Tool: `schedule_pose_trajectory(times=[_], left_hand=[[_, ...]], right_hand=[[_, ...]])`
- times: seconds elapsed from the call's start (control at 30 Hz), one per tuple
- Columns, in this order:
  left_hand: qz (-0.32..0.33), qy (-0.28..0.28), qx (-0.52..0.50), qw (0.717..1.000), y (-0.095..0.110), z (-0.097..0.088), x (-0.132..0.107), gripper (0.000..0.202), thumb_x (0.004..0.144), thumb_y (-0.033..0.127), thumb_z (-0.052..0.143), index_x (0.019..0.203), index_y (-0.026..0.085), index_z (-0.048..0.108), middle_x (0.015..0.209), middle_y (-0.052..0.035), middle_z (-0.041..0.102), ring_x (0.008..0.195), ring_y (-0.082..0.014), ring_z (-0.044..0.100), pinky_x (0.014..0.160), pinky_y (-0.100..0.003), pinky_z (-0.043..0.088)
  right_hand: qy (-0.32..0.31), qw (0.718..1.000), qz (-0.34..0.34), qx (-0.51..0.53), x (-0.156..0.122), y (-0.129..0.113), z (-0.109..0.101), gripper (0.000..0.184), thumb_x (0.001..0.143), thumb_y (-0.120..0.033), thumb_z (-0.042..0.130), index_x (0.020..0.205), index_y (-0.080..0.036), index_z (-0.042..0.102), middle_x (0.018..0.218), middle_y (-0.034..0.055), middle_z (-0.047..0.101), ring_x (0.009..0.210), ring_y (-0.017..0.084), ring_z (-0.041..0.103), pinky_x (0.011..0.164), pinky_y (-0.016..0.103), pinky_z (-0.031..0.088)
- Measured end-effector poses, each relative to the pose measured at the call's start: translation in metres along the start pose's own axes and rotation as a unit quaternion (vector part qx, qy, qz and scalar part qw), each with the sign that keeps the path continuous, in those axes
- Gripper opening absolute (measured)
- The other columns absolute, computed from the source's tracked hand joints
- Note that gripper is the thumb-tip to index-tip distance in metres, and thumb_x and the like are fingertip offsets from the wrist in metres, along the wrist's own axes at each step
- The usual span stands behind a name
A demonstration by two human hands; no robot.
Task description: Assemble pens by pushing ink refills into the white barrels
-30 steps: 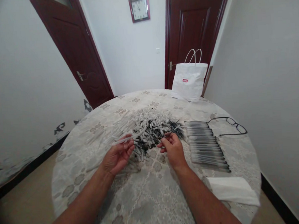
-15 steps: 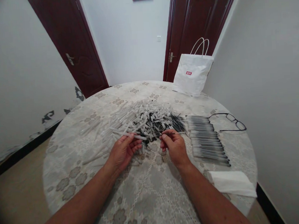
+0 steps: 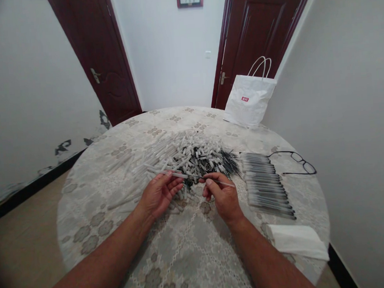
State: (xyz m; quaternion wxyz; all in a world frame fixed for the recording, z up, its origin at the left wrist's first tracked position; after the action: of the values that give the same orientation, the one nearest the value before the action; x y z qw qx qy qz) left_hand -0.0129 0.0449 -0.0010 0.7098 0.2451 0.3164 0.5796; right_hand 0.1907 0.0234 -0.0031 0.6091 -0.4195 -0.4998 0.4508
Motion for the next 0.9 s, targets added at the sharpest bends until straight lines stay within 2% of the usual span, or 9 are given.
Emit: schedule_pose_trajectory(times=[0.2,0.47,0.73,0.9], left_hand=[[-0.004,0.0,0.0,1.0,0.0007,0.0037,-0.0028,0.011,0.087,0.017,0.069,0.094,0.013,0.062,0.094,-0.0114,0.077,0.083,-0.0191,0.075,0.073,-0.03,0.063],[-0.015,-0.033,0.01,0.999,-0.0025,0.0088,-0.0062,0.016,0.085,0.019,0.073,0.095,0.013,0.063,0.095,-0.011,0.077,0.083,-0.0196,0.075,0.072,-0.031,0.063],[0.012,0.002,0.003,1.0,0.0001,0.0042,-0.0032,0.012,0.087,0.017,0.07,0.093,0.012,0.062,0.094,-0.0117,0.076,0.083,-0.0203,0.075,0.072,-0.031,0.063],[0.003,-0.012,0.001,1.0,-0.0019,0.0054,-0.0028,0.014,0.087,0.019,0.071,0.095,0.012,0.063,0.096,-0.0121,0.076,0.083,-0.0202,0.075,0.073,-0.031,0.063]], right_hand=[[-0.02,1.0,-0.017,-0.011,-0.0029,-0.0045,0.0028,0.02,0.09,-0.035,0.064,0.103,-0.02,0.068,0.078,0.0031,0.073,0.054,0.012,0.058,0.048,0.024,0.047],[-0.048,0.997,-0.03,-0.049,-0.0039,-0.0073,0.0067,0.02,0.091,-0.034,0.065,0.103,-0.019,0.07,0.074,0.0017,0.071,0.053,0.012,0.059,0.048,0.023,0.047],[0.0,0.999,-0.054,-0.01,-0.002,-0.0067,-0.003,0.02,0.09,-0.034,0.067,0.104,-0.019,0.07,0.078,0.0038,0.073,0.055,0.012,0.059,0.048,0.024,0.048],[-0.026,0.998,-0.046,-0.022,-0.0019,-0.0076,0.0005,0.019,0.092,-0.033,0.065,0.104,-0.019,0.07,0.072,0.0017,0.071,0.052,0.011,0.058,0.049,0.024,0.048]])
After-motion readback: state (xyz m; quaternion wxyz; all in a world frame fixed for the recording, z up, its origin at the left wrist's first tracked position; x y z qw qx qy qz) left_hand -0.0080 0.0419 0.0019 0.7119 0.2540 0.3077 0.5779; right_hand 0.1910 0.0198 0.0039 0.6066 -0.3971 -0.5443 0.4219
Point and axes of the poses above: each hand's wrist, its own x-axis towards the middle knuckle, its own z-axis out of the palm, y = z × x, the point moved 4 cm from there along x, towards the middle knuckle
